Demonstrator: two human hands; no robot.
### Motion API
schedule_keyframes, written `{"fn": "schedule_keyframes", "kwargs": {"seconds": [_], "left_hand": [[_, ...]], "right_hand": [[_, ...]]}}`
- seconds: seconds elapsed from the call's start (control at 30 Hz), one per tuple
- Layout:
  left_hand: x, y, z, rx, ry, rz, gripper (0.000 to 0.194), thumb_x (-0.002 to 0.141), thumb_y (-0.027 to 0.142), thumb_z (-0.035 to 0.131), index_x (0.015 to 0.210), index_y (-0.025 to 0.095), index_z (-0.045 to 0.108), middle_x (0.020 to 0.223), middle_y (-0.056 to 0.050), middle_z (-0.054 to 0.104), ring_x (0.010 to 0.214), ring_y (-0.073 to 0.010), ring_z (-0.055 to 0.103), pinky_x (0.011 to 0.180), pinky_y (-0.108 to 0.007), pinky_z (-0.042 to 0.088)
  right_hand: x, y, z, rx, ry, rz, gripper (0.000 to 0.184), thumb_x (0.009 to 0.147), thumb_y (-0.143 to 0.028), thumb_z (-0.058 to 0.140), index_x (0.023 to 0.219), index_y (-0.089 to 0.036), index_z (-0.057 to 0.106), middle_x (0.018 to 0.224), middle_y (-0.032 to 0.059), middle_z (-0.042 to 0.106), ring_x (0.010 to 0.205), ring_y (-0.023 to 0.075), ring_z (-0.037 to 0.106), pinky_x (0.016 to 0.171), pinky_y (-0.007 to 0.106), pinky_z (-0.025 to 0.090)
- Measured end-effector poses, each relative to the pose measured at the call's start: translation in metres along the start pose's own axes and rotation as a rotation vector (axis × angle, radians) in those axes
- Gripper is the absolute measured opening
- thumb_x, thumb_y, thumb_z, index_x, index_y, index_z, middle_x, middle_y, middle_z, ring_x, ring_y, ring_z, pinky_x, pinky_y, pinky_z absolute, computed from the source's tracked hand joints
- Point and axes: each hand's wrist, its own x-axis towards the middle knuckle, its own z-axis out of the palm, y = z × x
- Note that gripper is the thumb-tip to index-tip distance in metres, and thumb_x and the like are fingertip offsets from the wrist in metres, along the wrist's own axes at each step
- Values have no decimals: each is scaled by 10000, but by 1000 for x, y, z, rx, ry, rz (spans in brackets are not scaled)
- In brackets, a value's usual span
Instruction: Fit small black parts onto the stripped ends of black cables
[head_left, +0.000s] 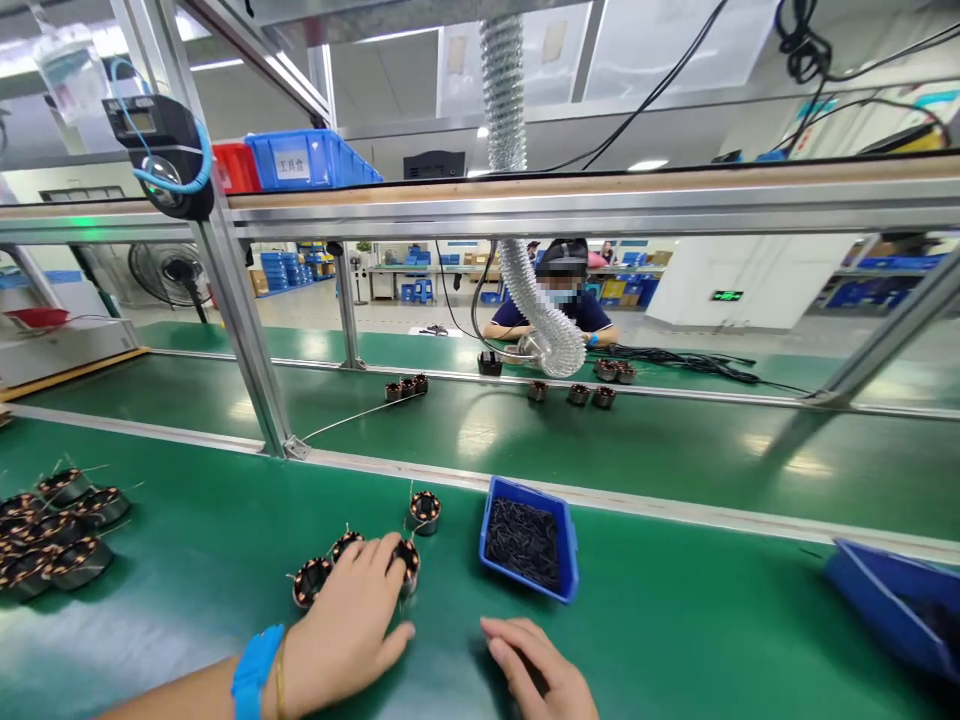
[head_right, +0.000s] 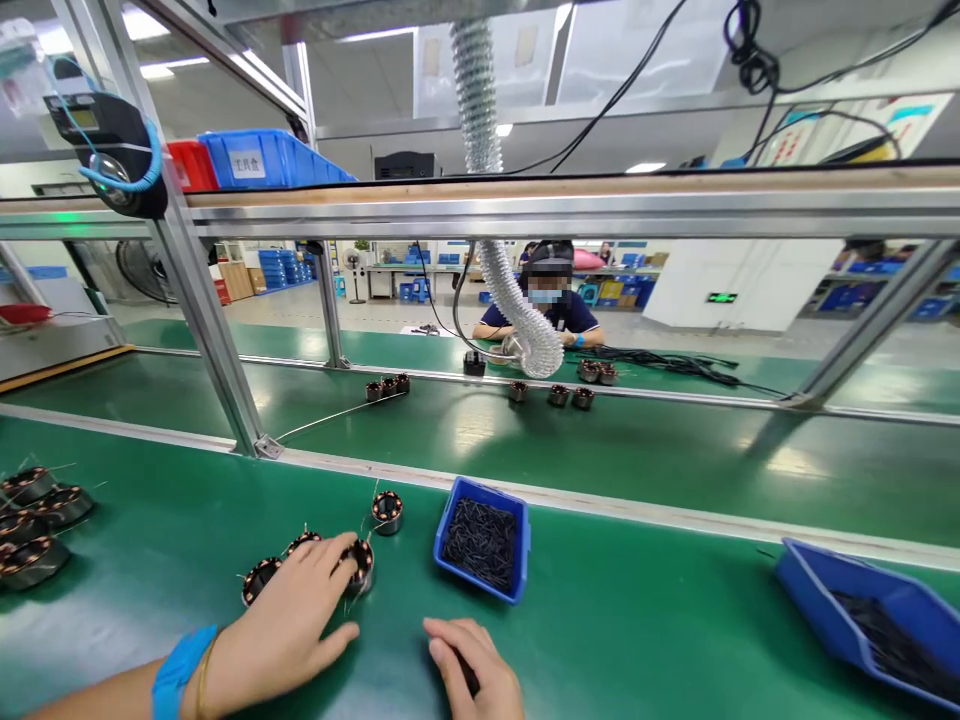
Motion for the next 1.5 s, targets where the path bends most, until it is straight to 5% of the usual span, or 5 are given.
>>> {"fn": "schedule_keyframes", "kwargs": {"seconds": [0.27,0.9,1.13,1.33,1.5], "left_hand": [[-17,32,34,-72,203,453,141,955,246,541,1029,176,639,1178,-63,696,968,-191,637,1122,-431,321],[-21,30,41,-16,256,480,118,960,253,535,979,186,630,1218,-29,674,899,-156,617,1063,-385,344],[-20,30,36,-36,296,475,126,979,218,503,996,188,625,1224,-19,688,980,-146,633,1061,-366,343],[-20,30,44,-44,352,465,202,981,371,541,983,185,621,1193,-8,713,990,-149,649,1009,-339,406],[-23,30,54,-60,388,438,202,967,358,582,988,164,635,1192,-40,715,985,-159,662,980,-300,460]], "right_hand": [[2,-23,-11,-155,-68,-260,251,961,-217,544,1143,-250,714,890,46,763,838,187,700,785,275,576],[9,-31,-15,-300,-197,-589,427,944,-3,436,1288,-232,542,890,48,703,787,182,616,675,282,546],[8,-31,-18,-288,-208,-477,453,936,-74,535,1348,-262,512,1060,51,725,927,179,663,776,269,574],[4,-36,-20,-253,-227,-427,204,935,-88,517,990,-241,640,900,22,718,827,160,674,766,271,569],[-8,-26,-8,-313,-113,-578,297,861,1,543,1060,-210,608,901,57,692,800,169,657,706,268,572]]}}
